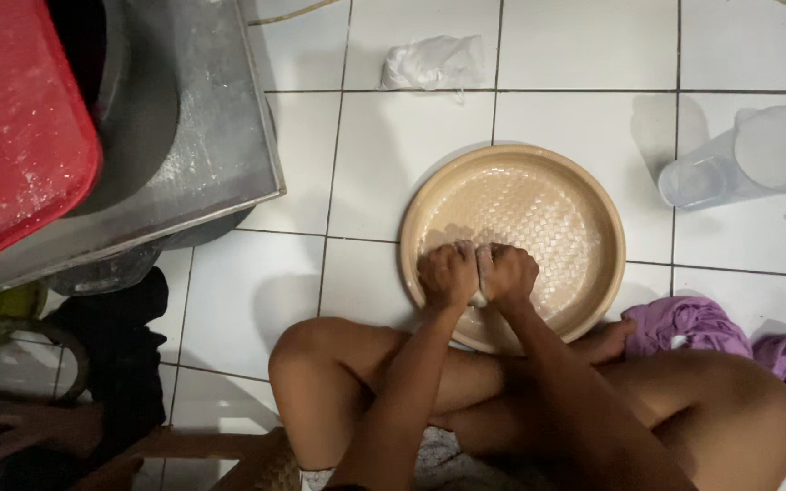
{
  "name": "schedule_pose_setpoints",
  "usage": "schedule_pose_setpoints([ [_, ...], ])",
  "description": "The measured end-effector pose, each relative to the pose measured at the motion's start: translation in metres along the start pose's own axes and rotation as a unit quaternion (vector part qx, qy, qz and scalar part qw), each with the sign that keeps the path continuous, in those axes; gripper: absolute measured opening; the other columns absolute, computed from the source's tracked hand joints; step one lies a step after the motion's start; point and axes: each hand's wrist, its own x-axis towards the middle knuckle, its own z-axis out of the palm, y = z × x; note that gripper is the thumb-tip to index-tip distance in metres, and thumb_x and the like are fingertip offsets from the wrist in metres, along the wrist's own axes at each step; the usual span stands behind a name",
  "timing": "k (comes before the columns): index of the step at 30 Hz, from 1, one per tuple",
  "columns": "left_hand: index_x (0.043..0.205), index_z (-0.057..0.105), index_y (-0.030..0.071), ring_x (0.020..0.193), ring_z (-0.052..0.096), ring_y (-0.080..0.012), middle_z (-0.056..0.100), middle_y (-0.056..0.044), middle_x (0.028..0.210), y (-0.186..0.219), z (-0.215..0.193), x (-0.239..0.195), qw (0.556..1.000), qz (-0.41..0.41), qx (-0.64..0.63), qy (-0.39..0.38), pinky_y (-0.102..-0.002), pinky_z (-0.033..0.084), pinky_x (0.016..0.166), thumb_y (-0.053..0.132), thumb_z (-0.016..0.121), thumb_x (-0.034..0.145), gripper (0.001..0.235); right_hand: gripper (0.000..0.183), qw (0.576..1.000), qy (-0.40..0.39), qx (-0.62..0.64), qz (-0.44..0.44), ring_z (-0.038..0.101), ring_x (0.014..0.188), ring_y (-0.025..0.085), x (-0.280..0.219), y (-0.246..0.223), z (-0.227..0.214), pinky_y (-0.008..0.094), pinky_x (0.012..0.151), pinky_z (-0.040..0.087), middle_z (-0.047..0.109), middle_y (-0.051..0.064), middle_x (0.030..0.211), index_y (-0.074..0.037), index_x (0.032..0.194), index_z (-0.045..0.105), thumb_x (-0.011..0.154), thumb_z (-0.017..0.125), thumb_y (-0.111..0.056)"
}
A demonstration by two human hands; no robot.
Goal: The person sits cross-legged and repeatedly scrubs and wrings a white cloth in a shallow basin of soapy water. The hands work the cloth by hand without tools, keeping it submerged and agitated in the basin.
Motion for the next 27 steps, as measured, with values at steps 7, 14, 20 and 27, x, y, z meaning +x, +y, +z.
schedule_pose_setpoints([
  [7,0.052,0.059,0.013,0.044,0.058,-0.0253,0.052,-0.005,0.049,-0.004,-0.012,0.011,0.926,0.216,-0.033,0.309,-0.037,0.052,0.046,0.014,0.074,0.076,0.029,0.045,1.0,0.002,0.026,0.012,0.074,0.093,0.048,0.008,0.002,0.003,0.057,0.085,0.056,0.075,0.021,0.084,-0.01,0.088,0.08,0.095,0.05,-0.043],
  [14,0.064,0.057,0.0,0.043,0.057,-0.0373,0.052,-0.014,0.05,-0.03,0.032,0.006,0.951,0.188,-0.072,0.234,-0.049,0.046,0.044,0.01,0.067,0.082,0.023,0.038,0.977,-0.002,0.212,-0.012,0.067,0.112,0.049,0.001,0.007,-0.016,0.058,0.099,0.052,0.074,0.022,0.111,-0.011,0.111,0.074,0.093,0.065,-0.044],
  [20,0.116,0.064,-0.007,0.093,0.068,-0.0499,0.067,-0.031,0.096,-0.017,-0.002,-0.007,0.993,0.019,-0.109,-0.033,-0.059,0.056,0.075,0.013,0.048,0.101,0.029,0.065,0.898,-0.121,0.421,0.052,0.066,0.094,0.027,-0.064,-0.047,-0.109,0.037,0.083,0.054,0.07,0.016,0.102,0.003,0.134,0.059,0.083,0.086,-0.028],
  [27,0.102,0.079,0.014,0.106,0.074,-0.0305,0.079,-0.011,0.105,-0.013,-0.015,0.003,0.914,-0.173,-0.323,-0.172,-0.042,0.052,0.09,0.047,0.029,0.107,0.06,0.055,0.977,-0.14,0.091,-0.133,0.067,0.115,0.053,-0.062,-0.028,-0.11,0.059,0.099,0.051,0.073,0.031,0.11,-0.017,0.131,0.062,0.081,0.084,-0.021],
])
